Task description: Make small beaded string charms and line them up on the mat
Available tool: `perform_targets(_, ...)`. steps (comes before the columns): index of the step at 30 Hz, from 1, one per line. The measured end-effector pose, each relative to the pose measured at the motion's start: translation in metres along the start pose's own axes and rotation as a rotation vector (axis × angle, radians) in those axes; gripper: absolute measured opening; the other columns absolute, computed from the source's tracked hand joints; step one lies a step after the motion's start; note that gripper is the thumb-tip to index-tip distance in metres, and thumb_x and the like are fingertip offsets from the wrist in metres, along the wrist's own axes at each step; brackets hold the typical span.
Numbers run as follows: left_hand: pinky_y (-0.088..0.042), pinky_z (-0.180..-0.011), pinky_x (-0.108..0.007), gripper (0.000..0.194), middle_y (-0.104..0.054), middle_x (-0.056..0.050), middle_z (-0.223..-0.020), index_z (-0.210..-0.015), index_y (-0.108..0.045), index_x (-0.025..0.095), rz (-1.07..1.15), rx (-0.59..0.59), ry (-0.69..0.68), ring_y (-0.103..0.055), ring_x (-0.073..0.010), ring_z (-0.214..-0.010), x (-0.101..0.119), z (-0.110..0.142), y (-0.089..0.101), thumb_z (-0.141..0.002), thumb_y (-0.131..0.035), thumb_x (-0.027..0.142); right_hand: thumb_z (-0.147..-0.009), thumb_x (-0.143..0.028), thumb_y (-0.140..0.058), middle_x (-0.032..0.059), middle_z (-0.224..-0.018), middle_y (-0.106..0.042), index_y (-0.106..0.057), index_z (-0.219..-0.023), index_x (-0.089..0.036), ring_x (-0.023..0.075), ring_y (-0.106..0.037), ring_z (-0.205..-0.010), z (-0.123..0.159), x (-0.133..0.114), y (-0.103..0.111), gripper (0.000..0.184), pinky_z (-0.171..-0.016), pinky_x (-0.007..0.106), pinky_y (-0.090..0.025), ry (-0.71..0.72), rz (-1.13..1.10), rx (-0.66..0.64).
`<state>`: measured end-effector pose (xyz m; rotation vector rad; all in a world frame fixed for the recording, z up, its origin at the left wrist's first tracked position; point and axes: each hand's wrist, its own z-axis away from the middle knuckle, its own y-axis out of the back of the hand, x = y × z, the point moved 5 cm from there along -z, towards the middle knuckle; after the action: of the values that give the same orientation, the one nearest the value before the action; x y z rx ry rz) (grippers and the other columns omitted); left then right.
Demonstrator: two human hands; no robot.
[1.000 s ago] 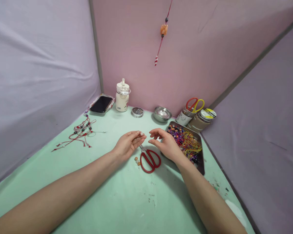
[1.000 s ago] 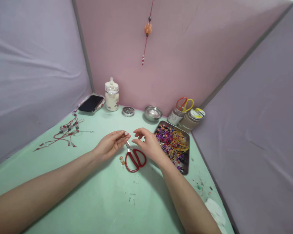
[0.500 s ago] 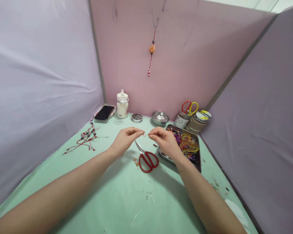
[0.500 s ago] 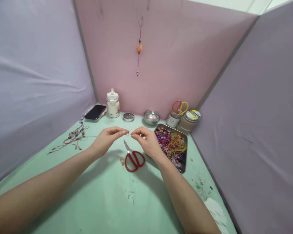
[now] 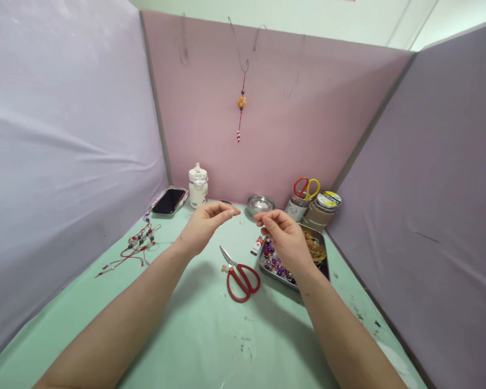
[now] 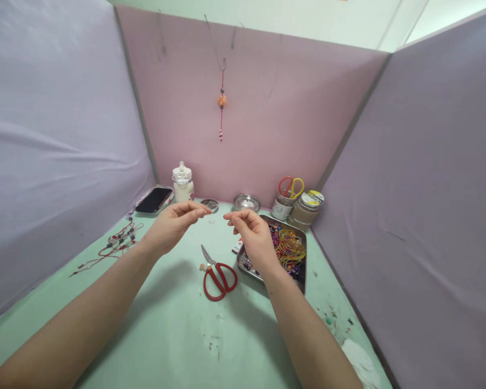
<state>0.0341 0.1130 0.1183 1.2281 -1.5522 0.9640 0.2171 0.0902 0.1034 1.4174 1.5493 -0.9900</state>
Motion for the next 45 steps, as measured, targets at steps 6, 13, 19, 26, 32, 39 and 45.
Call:
perform_targets(6,-0.037,-0.061,-0.023,0.019,-0.067,-0.003,-0.087,-0.075,-0.06,0.017,0.228,-0.063,0.072,-0.048,-0.0075,-0.063,-0.004,-0.004,0.01,-0.077,-0.068,0.034,-0.083,-0.037,-0.062,0.0023,-0.086,-0.066,-0.06,-0.079,-0.021,0.0113,-0.053,-0.071,-0.006,0.004,-0.004,0.016,-0.065,0.025,-0.042,-0.064,-0.188,-0.014)
perform_targets(13,-0.038,-0.062,-0.021,0.022,-0.061,0.001,-0.07,-0.079,-0.062,0.016,0.261,-0.048,0.181,-0.049,-0.0062,-0.06,-0.018,-0.003,0.0,-0.071,-0.074,0.033,-0.072,-0.027,-0.068,-0.0012,-0.071,-0.063,-0.061,-0.084,-0.019,0.0094,-0.047,-0.059,-0.027,0.001,-0.025,0.015,-0.056,0.024,-0.037,-0.11,-0.019,-0.098)
perform_targets(19,-0.038,-0.063,-0.023,0.024,-0.061,0.0,-0.072,-0.078,-0.063,0.015,0.232,-0.002,0.22,-0.049,-0.007,-0.062,-0.03,-0.001,0.0,-0.07,-0.074,0.035,-0.068,-0.025,-0.07,-0.0039,-0.065,-0.064,-0.054,-0.095,-0.02,0.01,-0.05,-0.057,-0.029,0.013,-0.035,0.032,-0.055,0.023,-0.037,-0.105,-0.007,-0.015)
perform_targets(26,-0.035,-0.062,-0.024,0.022,-0.054,0.003,-0.07,-0.074,-0.063,0.017,0.18,0.036,0.226,-0.045,-0.0078,-0.062,-0.04,0.001,-0.002,-0.068,-0.074,0.036,-0.068,-0.024,-0.069,-0.0047,-0.061,-0.061,-0.054,-0.092,-0.02,0.0112,-0.052,-0.058,-0.024,0.018,-0.035,0.028,-0.054,0.024,-0.037,-0.116,0.05,0.004)
perform_targets(32,-0.037,-0.066,-0.025,0.022,-0.06,0.001,-0.074,-0.084,-0.068,0.017,0.247,-0.008,0.247,-0.047,-0.0078,-0.063,-0.042,0.002,-0.006,-0.068,-0.075,0.031,-0.066,-0.027,-0.071,-0.0045,-0.061,-0.062,-0.053,-0.09,-0.02,0.0104,-0.049,-0.056,-0.022,0.019,-0.035,0.032,-0.053,0.024,-0.036,-0.182,0.061,-0.016)
perform_targets(39,-0.039,-0.072,-0.027,0.028,-0.063,-0.003,-0.083,-0.095,-0.071,0.018,0.337,-0.07,0.315,-0.051,-0.0088,-0.07,-0.045,0.004,-0.008,-0.069,-0.076,0.029,-0.064,-0.033,-0.074,-0.0043,-0.062,-0.061,-0.052,-0.089,-0.02,0.0103,-0.048,-0.055,-0.02,0.02,-0.037,0.036,-0.052,0.023,-0.035,-0.217,0.041,-0.035)
perform_targets(45,-0.038,-0.07,-0.025,0.022,-0.063,-0.002,-0.079,-0.087,-0.073,0.018,0.33,-0.064,0.32,-0.05,-0.008,-0.069,-0.048,0.003,-0.007,-0.069,-0.077,0.029,-0.064,-0.035,-0.074,-0.0047,-0.06,-0.06,-0.052,-0.089,-0.02,0.0102,-0.048,-0.055,-0.021,0.024,-0.037,0.037,-0.053,0.023,-0.036,-0.227,0.044,-0.045)
